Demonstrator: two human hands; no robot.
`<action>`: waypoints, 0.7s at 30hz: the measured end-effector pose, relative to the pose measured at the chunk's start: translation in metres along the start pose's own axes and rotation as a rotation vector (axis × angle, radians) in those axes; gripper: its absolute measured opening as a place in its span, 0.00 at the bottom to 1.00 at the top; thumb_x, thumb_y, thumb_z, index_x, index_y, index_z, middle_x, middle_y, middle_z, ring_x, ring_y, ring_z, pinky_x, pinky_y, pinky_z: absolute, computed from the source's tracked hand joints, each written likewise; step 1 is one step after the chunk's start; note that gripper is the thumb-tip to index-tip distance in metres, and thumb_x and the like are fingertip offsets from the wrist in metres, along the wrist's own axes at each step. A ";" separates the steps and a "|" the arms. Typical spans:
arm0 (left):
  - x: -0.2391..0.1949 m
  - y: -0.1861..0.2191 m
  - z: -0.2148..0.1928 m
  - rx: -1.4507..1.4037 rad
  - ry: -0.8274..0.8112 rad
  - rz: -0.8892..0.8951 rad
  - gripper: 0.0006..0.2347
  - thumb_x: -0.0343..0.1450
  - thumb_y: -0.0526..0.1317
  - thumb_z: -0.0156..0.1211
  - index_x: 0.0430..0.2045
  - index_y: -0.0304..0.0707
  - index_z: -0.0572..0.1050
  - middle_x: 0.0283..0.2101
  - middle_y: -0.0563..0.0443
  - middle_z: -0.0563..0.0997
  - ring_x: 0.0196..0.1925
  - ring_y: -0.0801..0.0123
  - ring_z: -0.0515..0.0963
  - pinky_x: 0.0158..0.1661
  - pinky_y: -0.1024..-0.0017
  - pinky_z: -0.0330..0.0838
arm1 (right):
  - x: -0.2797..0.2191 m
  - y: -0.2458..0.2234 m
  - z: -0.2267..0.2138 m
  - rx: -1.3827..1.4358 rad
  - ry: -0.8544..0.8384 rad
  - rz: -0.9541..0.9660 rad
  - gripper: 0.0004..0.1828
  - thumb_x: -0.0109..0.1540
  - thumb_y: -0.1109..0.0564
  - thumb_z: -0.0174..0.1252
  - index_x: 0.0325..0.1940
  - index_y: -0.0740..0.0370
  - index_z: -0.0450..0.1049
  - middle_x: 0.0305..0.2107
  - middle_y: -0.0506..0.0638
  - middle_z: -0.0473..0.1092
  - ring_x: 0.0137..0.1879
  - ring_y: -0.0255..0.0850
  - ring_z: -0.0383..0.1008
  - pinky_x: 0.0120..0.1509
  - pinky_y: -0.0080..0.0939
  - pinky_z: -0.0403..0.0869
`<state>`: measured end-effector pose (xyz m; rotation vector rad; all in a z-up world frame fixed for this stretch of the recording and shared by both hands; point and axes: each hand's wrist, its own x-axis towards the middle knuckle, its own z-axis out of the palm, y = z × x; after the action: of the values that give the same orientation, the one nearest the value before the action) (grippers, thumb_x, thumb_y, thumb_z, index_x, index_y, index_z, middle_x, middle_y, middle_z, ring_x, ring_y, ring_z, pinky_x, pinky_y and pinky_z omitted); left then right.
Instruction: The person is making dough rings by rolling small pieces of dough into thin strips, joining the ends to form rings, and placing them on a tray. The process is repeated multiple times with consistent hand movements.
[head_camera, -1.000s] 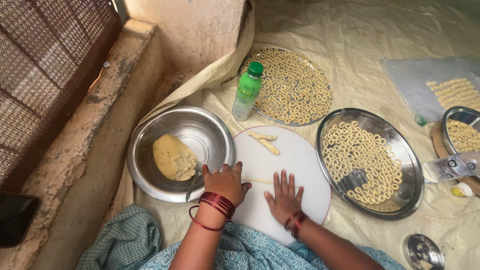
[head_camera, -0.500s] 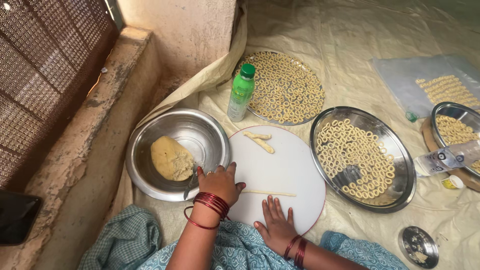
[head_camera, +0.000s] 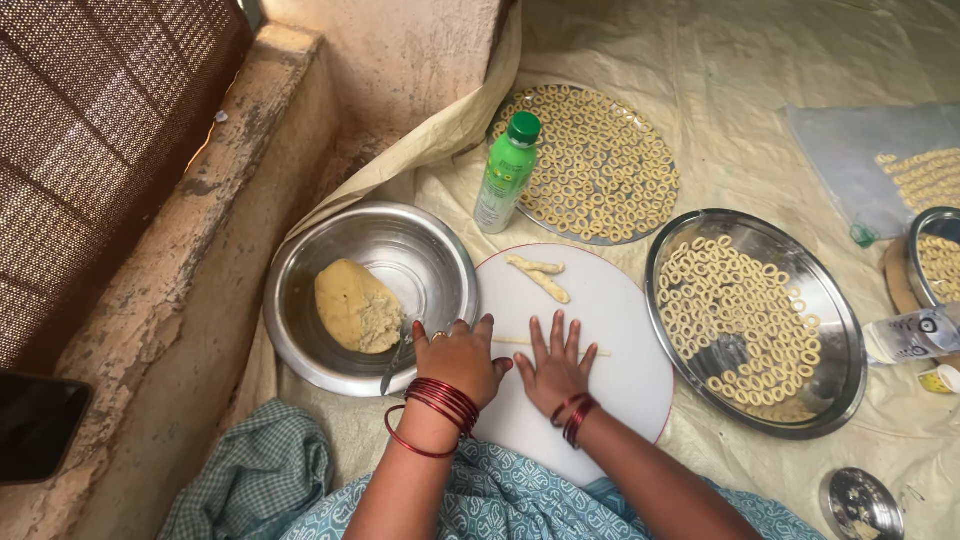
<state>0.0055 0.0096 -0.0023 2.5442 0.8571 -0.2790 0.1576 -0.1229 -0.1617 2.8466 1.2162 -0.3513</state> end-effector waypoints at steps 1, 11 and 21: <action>0.000 0.000 0.000 -0.002 -0.001 -0.003 0.31 0.71 0.58 0.58 0.67 0.47 0.61 0.59 0.39 0.74 0.59 0.46 0.76 0.68 0.36 0.43 | 0.004 0.000 -0.001 -0.006 0.019 0.010 0.40 0.68 0.32 0.39 0.81 0.44 0.40 0.77 0.62 0.29 0.80 0.67 0.24 0.73 0.81 0.35; -0.003 0.001 -0.002 -0.011 0.009 -0.001 0.30 0.71 0.58 0.58 0.67 0.48 0.61 0.58 0.39 0.74 0.60 0.46 0.76 0.68 0.36 0.43 | -0.071 0.002 -0.004 -0.058 -0.152 -0.119 0.41 0.68 0.32 0.36 0.81 0.47 0.37 0.77 0.59 0.29 0.81 0.64 0.23 0.73 0.80 0.33; -0.008 0.000 -0.003 -0.034 0.015 -0.008 0.31 0.71 0.57 0.59 0.67 0.49 0.60 0.60 0.38 0.73 0.60 0.46 0.75 0.69 0.36 0.41 | -0.108 -0.029 -0.009 0.046 -0.235 -0.193 0.43 0.69 0.33 0.35 0.80 0.59 0.36 0.78 0.58 0.31 0.82 0.56 0.23 0.74 0.79 0.28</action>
<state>-0.0009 0.0068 0.0034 2.5150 0.8699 -0.2462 0.0662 -0.1785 -0.1272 2.6331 1.4499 -0.7061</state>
